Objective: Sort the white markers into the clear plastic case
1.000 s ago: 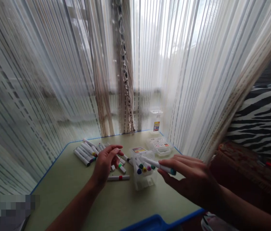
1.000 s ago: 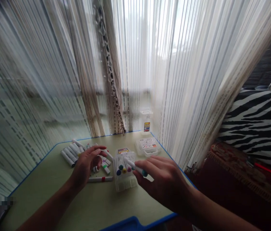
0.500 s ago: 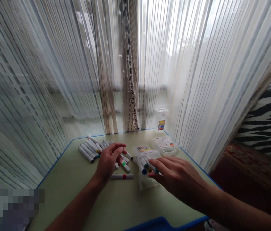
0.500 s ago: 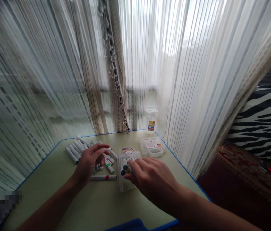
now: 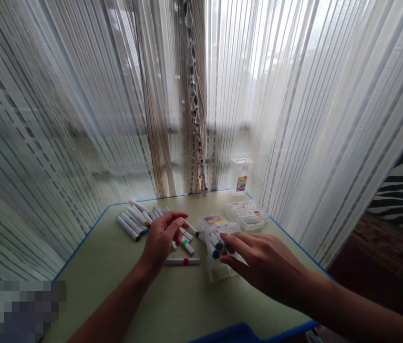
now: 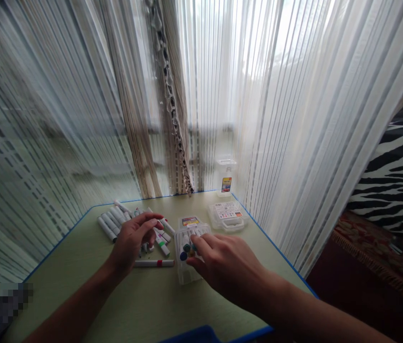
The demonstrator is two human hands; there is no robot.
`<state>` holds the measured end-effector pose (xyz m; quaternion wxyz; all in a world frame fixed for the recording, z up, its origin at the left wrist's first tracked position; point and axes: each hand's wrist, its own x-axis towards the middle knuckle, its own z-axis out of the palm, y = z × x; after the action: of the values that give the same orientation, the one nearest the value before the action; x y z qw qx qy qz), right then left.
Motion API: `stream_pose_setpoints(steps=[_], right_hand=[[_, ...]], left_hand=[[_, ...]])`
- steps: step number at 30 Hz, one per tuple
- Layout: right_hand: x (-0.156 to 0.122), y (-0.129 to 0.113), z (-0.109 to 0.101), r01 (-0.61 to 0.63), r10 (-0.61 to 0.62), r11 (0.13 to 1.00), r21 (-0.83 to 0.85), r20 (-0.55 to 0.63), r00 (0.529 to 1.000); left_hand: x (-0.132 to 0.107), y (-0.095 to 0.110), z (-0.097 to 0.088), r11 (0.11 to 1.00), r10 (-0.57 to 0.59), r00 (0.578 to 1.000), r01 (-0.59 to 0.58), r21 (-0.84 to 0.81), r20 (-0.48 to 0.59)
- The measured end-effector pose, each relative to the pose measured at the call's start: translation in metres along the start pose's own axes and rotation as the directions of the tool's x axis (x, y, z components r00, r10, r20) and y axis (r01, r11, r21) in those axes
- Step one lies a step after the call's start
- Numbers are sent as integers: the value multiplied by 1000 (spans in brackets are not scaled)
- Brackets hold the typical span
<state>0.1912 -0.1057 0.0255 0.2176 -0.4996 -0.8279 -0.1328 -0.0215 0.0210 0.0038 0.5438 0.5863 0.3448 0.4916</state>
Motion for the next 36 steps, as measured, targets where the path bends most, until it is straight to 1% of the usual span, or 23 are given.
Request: stream_pose_setpoints(steps=[4, 6, 8, 9, 11, 13, 14, 16, 18, 20, 22, 23, 25, 27, 31, 36], right_hand=[[-4, 1, -4, 24, -22, 999, 34, -67, 998], [-4, 3, -11, 50, -45, 998, 30, -143, 989], [1, 7, -23, 72, -65, 997, 18, -249, 966], [6, 10, -30, 75, -66, 997, 20, -304, 951], [23, 19, -41, 55, -20, 996, 75, -403, 915], [45, 34, -44, 17, 49, 991, 132, -479, 877], [56, 43, -40, -25, 107, 986, 166, -503, 858], [75, 63, -23, -133, 273, 945, 299, -499, 823], [85, 82, 3, -249, 452, 852, 460, -408, 793], [84, 96, 31, -286, 494, 821, 495, -362, 791], [77, 102, 54, -292, 487, 809, 510, -305, 818], [72, 104, 61, -291, 479, 807, 514, -281, 832], [65, 103, 69, -288, 465, 802, 523, -244, 851], [61, 102, 70, -284, 454, 800, 528, -225, 862], [62, 99, 69, -267, 425, 813, 517, -214, 879], [62, 99, 76, -242, 387, 832, 499, -208, 898]], left_hand=[[0, 1, 0, 1000, -3, 1000, 3, 4, -3], [0, 1, 0, 1000, -3, 1000, 3, 9, -7], [1, 1, 0, 1000, -5, 1000, 5, 17, -7], [1, 1, 0, 1000, -7, 1000, 7, 21, -6], [1, 0, 1, 1000, -11, 1000, 11, 29, -1], [1, 0, 1, 999, -13, 1000, 13, 38, 5], [1, -1, 1, 999, -14, 1000, 13, 45, 8], [1, -1, 1, 998, -16, 1000, 15, 65, 10], [2, -1, 0, 996, -17, 1000, 17, 83, 8], [2, 0, 1, 995, -15, 1000, 15, 96, 5], [1, 0, 2, 994, -7, 1000, 7, 111, 6], [1, 0, 3, 993, -3, 1000, 2, 119, 8], [0, 1, 4, 992, 5, 1000, -6, 130, 9], [-2, 1, 6, 991, 5, 1000, -5, 132, 1], [-3, -1, 6, 987, 0, 1000, 4, 162, -26], [-4, -5, 7, 982, -8, 1000, 7, 187, 2]])
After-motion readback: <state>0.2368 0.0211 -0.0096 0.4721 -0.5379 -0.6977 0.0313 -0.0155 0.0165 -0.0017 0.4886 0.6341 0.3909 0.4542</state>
